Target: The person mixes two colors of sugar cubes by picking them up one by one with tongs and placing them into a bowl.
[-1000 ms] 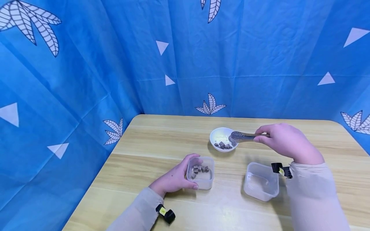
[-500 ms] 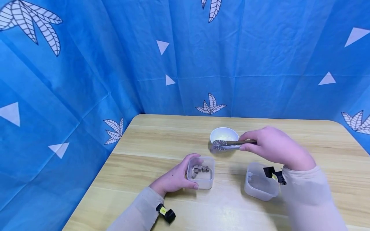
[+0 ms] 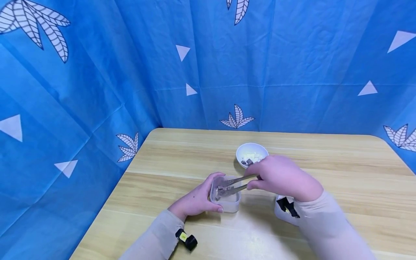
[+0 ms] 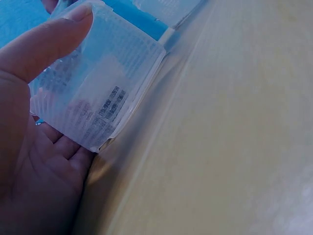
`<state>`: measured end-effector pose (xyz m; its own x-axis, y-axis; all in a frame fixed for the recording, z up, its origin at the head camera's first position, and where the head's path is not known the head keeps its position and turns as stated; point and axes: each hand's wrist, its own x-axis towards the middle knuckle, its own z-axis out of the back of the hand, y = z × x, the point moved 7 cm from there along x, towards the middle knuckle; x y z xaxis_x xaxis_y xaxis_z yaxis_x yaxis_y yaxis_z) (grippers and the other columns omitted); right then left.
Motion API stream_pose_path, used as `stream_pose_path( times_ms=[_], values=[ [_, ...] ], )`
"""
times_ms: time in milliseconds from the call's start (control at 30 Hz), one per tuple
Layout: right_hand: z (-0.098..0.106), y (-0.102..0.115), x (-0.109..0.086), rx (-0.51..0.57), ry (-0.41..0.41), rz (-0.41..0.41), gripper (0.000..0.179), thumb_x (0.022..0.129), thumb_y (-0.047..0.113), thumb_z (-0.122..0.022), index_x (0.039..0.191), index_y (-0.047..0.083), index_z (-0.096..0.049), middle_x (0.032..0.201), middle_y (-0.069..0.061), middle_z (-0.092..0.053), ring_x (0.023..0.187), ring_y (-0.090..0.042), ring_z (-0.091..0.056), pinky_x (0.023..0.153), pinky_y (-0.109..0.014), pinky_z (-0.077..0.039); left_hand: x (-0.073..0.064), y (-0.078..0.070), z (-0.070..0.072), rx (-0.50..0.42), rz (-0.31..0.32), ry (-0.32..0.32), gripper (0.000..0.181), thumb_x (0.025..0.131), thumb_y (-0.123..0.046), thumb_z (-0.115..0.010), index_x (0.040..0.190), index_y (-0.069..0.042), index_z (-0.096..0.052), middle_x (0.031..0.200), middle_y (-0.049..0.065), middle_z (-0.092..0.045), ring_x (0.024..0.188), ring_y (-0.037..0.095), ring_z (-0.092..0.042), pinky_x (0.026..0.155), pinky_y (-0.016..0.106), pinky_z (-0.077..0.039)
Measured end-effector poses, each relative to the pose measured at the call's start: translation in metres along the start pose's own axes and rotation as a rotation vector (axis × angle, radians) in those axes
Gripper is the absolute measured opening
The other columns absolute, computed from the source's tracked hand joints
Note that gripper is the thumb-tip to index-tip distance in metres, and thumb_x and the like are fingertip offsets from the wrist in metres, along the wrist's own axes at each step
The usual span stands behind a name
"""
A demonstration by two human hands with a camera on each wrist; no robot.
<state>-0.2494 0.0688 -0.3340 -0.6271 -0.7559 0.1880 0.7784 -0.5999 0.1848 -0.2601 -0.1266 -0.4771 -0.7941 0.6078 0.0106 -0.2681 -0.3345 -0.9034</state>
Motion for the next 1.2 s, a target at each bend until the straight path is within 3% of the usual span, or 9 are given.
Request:
stream_pose_path(
  times_ms=[133,433,700,967,1200],
  values=[
    [-0.009,0.008,0.005,-0.015,0.006,0.027,0.014,0.084,0.039,-0.081,0.095,0.031,-0.075,0.067,0.025,-0.051,0.057,0.003,-0.045,0.052,-0.026,-0.041,0.0,0.0,-0.001,0.0,-0.009,0.007,0.105,0.075,-0.023,-0.09,0.157,-0.024,-0.023,0.149,-0.01,-0.045,0.136,0.012,-0.044,0.116,0.042,-0.03],
    [-0.025,0.012,0.011,-0.057,0.036,0.039,0.021,0.082,0.036,-0.083,0.101,0.03,-0.077,0.088,0.02,-0.07,0.076,-0.006,-0.065,0.066,-0.037,-0.055,0.0,-0.002,-0.002,-0.01,-0.018,0.019,0.106,0.076,-0.022,-0.09,0.158,-0.021,-0.021,0.152,-0.007,-0.044,0.138,0.012,-0.042,0.116,0.04,-0.03],
    [-0.023,0.015,0.009,-0.054,0.031,0.061,0.016,0.082,0.037,-0.083,0.095,0.033,-0.076,0.078,0.023,-0.063,0.064,-0.002,-0.056,0.059,-0.034,-0.051,-0.001,-0.002,-0.003,0.003,-0.037,0.015,0.107,0.076,-0.024,-0.09,0.158,-0.021,-0.021,0.152,-0.006,-0.045,0.136,0.015,-0.046,0.115,0.042,-0.032],
    [-0.029,0.017,0.011,-0.071,0.039,0.067,0.015,0.082,0.039,-0.082,0.095,0.032,-0.077,0.081,0.021,-0.067,0.067,-0.004,-0.06,0.061,-0.035,-0.052,0.0,-0.002,-0.005,0.013,-0.039,0.015,0.106,0.076,-0.024,-0.089,0.158,-0.021,-0.02,0.152,-0.003,-0.044,0.135,0.017,-0.047,0.115,0.042,-0.033],
    [-0.034,0.02,0.013,-0.088,0.029,0.079,0.011,0.085,0.038,-0.08,0.084,0.03,-0.072,0.066,0.022,-0.054,0.055,-0.001,-0.047,0.052,-0.03,-0.046,0.0,-0.001,-0.004,-0.012,-0.012,0.017,0.107,0.076,-0.021,-0.09,0.158,-0.022,-0.021,0.151,-0.005,-0.045,0.134,0.014,-0.048,0.114,0.038,-0.034]
  ],
)
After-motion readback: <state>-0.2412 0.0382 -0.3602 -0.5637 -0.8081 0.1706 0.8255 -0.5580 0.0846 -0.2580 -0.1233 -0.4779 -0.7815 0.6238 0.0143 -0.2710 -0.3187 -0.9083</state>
